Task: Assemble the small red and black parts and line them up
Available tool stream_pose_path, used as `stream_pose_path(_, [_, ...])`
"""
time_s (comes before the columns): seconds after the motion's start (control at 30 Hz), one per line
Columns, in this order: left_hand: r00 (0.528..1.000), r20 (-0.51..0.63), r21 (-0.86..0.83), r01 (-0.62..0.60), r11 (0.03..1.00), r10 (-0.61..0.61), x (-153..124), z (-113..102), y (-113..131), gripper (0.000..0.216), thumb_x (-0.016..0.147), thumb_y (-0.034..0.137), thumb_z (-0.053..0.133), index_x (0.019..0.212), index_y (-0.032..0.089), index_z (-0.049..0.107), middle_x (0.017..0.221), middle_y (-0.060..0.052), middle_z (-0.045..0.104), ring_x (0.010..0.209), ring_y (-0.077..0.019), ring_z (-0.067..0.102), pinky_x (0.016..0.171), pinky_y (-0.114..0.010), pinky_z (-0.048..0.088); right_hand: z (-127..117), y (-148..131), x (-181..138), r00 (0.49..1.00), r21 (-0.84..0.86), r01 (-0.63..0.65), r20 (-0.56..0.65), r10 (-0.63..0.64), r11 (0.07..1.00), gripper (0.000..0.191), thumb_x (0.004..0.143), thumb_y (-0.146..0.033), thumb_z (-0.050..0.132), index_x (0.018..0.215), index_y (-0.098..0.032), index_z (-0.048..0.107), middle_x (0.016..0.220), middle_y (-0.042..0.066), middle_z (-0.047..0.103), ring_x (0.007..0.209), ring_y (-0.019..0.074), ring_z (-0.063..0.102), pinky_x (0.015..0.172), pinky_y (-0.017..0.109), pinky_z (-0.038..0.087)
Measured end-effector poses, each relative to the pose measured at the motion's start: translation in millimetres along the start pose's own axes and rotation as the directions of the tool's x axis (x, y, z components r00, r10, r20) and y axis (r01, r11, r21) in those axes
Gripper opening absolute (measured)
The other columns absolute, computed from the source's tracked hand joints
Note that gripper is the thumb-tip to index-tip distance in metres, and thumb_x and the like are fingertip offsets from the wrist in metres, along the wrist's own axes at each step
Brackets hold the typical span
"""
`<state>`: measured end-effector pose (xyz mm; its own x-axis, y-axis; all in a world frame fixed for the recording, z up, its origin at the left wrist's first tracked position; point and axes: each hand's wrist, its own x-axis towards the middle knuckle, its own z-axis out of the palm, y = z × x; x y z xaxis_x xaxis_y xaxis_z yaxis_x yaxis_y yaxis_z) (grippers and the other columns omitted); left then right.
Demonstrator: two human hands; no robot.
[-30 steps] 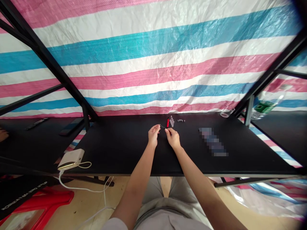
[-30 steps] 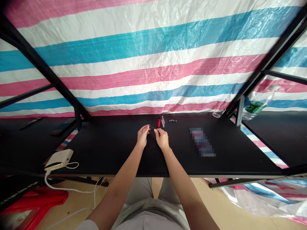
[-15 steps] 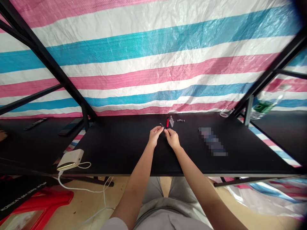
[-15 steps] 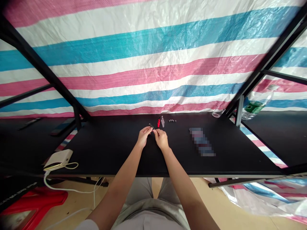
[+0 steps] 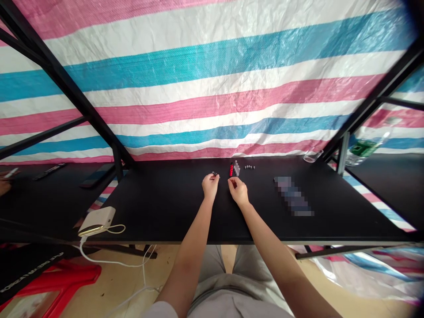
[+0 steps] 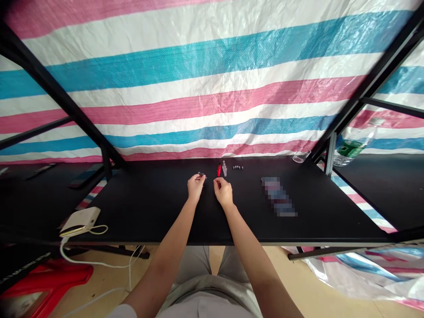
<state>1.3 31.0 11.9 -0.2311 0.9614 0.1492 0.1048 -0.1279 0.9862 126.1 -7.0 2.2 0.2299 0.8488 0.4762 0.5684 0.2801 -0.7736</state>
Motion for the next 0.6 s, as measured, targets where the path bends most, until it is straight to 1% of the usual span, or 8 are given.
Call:
stream_pose_path(0.07, [0.992, -0.051, 0.221, -0.102, 0.970, 0.116, 9.4, -8.8, 2.6, 0.007, 0.065, 0.025, 0.066, 0.068, 0.018, 0.064, 0.071, -0.005, 0.059, 0.066, -0.0154, 0.054, 0.071, -0.028, 0.042, 0.6, 1.1, -0.1, 1.000, 0.009, -0.017, 0.003, 0.017, 1.000, 0.019, 0.081, -0.035, 0.046, 0.079, -0.022, 0.060, 0.064, 0.000, 0.062, 0.056, 0.0149, 0.057, 0.060, 0.027, 0.044])
stream_pose_path(0.1, [0.986, -0.057, 0.293, -0.134, 0.947, 0.157, 14.1, -14.0, 4.3, 0.004, 0.065, 0.023, 0.066, 0.066, 0.019, 0.064, 0.071, -0.005, 0.058, 0.068, -0.0164, 0.054, 0.072, -0.029, 0.041, 0.9, 1.7, -0.2, 1.000, 0.015, -0.023, 0.001, 0.023, 1.000, 0.019, 0.081, -0.035, 0.046, 0.080, -0.022, 0.060, 0.065, 0.000, 0.062, 0.057, 0.0149, 0.057, 0.060, 0.027, 0.044])
stream_pose_path(0.13, [0.980, -0.046, 0.356, -0.164, 0.920, 0.192, 18.7, -19.4, 5.9, 0.003, 0.067, 0.022, 0.064, 0.068, 0.020, 0.064, 0.072, -0.005, 0.058, 0.070, -0.0174, 0.054, 0.073, -0.029, 0.040, 1.2, 2.2, -0.2, 1.000, 0.020, -0.029, 0.000, 0.029, 0.999, 0.019, 0.081, -0.035, 0.047, 0.080, -0.022, 0.060, 0.066, 0.001, 0.062, 0.057, 0.0149, 0.057, 0.060, 0.027, 0.044])
stream_pose_path(0.2, [0.975, -0.031, 0.477, -0.177, 0.861, 0.218, 26.4, -29.4, 8.1, 0.003, 0.069, 0.022, 0.062, 0.069, 0.020, 0.064, 0.074, -0.006, 0.057, 0.074, -0.0197, 0.055, 0.074, -0.030, 0.040, 1.6, 2.7, -0.4, 0.999, 0.030, -0.038, 0.001, 0.038, 0.999, 0.019, 0.081, -0.036, 0.047, 0.080, -0.022, 0.060, 0.066, 0.001, 0.062, 0.058, 0.0148, 0.057, 0.061, 0.027, 0.044])
stream_pose_path(0.33, [0.988, -0.006, 0.655, -0.112, 0.747, 0.154, 33.2, -42.2, 6.8, 0.005, 0.071, 0.023, 0.061, 0.070, 0.020, 0.064, 0.079, -0.008, 0.058, 0.083, -0.0224, 0.055, 0.076, -0.032, 0.039, 0.7, 1.8, -0.7, 0.998, 0.028, -0.058, 0.015, 0.058, 0.998, 0.021, 0.081, -0.037, 0.046, 0.080, -0.021, 0.060, 0.066, 0.001, 0.062, 0.058, 0.0148, 0.057, 0.061, 0.026, 0.044])
stream_pose_path(0.47, [0.997, 0.033, 0.832, -0.070, 0.550, 0.077, 32.1, -45.7, 4.0, 0.011, 0.076, 0.029, 0.057, 0.077, 0.021, 0.065, 0.090, -0.008, 0.059, 0.092, -0.0236, 0.052, 0.079, -0.034, 0.039, -0.7, -0.1, -1.0, 0.996, 0.019, -0.079, 0.033, 0.079, 0.997, 0.023, 0.081, -0.037, 0.045, 0.082, -0.019, 0.060, 0.068, 0.002, 0.063, 0.061, 0.0143, 0.058, 0.061, 0.025, 0.043])
stream_pose_path(0.53, [0.997, 0.025, 0.862, -0.058, 0.504, 0.072, 31.7, -45.7, 3.5, 0.014, 0.077, 0.031, 0.056, 0.080, 0.021, 0.065, 0.092, -0.008, 0.060, 0.094, -0.0238, 0.052, 0.078, -0.035, 0.039, -1.1, -0.6, -1.0, 0.996, 0.015, -0.085, 0.037, 0.085, 0.996, 0.023, 0.081, -0.037, 0.045, 0.082, -0.019, 0.060, 0.068, 0.002, 0.063, 0.061, 0.0141, 0.057, 0.061, 0.024, 0.043])
stream_pose_path(0.6, [0.997, 0.011, 0.869, -0.046, 0.492, 0.075, 32.1, -45.4, 3.1, 0.014, 0.078, 0.031, 0.055, 0.081, 0.021, 0.065, 0.092, -0.008, 0.060, 0.093, -0.0240, 0.052, 0.078, -0.035, 0.039, -1.4, -1.1, -1.1, 0.996, 0.011, -0.086, 0.038, 0.086, 0.996, 0.023, 0.081, -0.037, 0.045, 0.081, -0.019, 0.060, 0.067, 0.002, 0.062, 0.060, 0.0139, 0.057, 0.061, 0.024, 0.043])
